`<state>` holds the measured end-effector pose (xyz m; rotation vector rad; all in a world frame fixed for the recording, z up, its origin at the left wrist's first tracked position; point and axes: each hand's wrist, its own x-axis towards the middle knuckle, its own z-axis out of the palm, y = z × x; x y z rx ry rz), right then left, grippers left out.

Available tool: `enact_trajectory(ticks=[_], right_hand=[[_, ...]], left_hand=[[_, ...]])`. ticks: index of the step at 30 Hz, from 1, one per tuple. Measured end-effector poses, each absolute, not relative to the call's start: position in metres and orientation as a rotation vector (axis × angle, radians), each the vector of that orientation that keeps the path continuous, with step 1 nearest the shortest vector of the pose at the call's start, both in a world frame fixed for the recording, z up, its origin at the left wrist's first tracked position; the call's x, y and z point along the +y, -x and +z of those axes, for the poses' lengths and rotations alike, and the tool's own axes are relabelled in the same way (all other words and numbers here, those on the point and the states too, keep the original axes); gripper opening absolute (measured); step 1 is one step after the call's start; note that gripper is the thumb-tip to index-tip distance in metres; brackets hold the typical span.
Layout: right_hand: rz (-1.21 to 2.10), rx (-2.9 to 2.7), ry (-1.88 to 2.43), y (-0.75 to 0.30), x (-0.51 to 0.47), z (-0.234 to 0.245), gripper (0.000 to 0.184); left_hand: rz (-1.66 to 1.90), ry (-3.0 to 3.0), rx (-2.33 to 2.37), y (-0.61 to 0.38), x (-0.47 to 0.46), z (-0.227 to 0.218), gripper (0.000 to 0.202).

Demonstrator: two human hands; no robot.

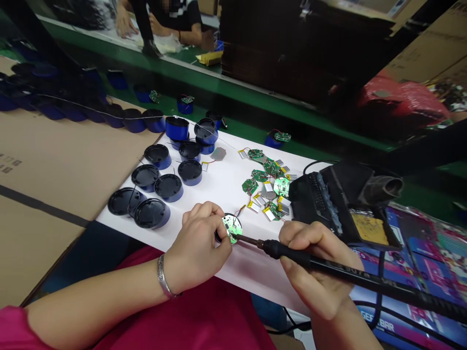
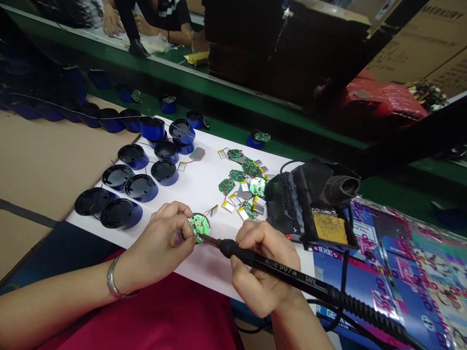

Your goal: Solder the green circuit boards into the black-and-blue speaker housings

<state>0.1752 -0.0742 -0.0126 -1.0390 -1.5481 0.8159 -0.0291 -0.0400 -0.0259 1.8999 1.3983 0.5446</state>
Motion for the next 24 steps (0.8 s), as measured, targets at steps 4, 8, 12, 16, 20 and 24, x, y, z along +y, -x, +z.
enact_trajectory(ticks=[4, 8, 12, 16, 20, 24], right_hand=[[0.824, -1.563, 1.008, -0.177, -0.073, -0.011, 0.02], [0.832, -1.565, 1.0, -0.178, -0.071, -0.011, 0.018], [0.83, -1.565, 0.994, -0.178, -0.073, -0.013, 0.016], [0.789, -1.487, 0.985, -0.18, -0.077, -0.014, 0.014], [0.539, -1.41, 1.061, -0.183, -0.079, -0.014, 0.012], [0.28, -1.52, 1.217, -0.178, -0.082, -0.015, 0.029]], left_hand=[[0.534, -1.898, 1.397, 0.029, -0.04, -0.025, 0.017], [0.537, -1.895, 1.401, 0.028, -0.039, -0.025, 0.018], [0.536, -1.893, 1.41, 0.028, -0.039, -0.025, 0.017], [0.548, -1.889, 1.406, 0.029, -0.04, -0.024, 0.017], [0.558, -1.896, 1.398, 0.029, -0.04, -0.025, 0.018], [0.564, -1.901, 1.401, 0.028, -0.039, -0.025, 0.018]])
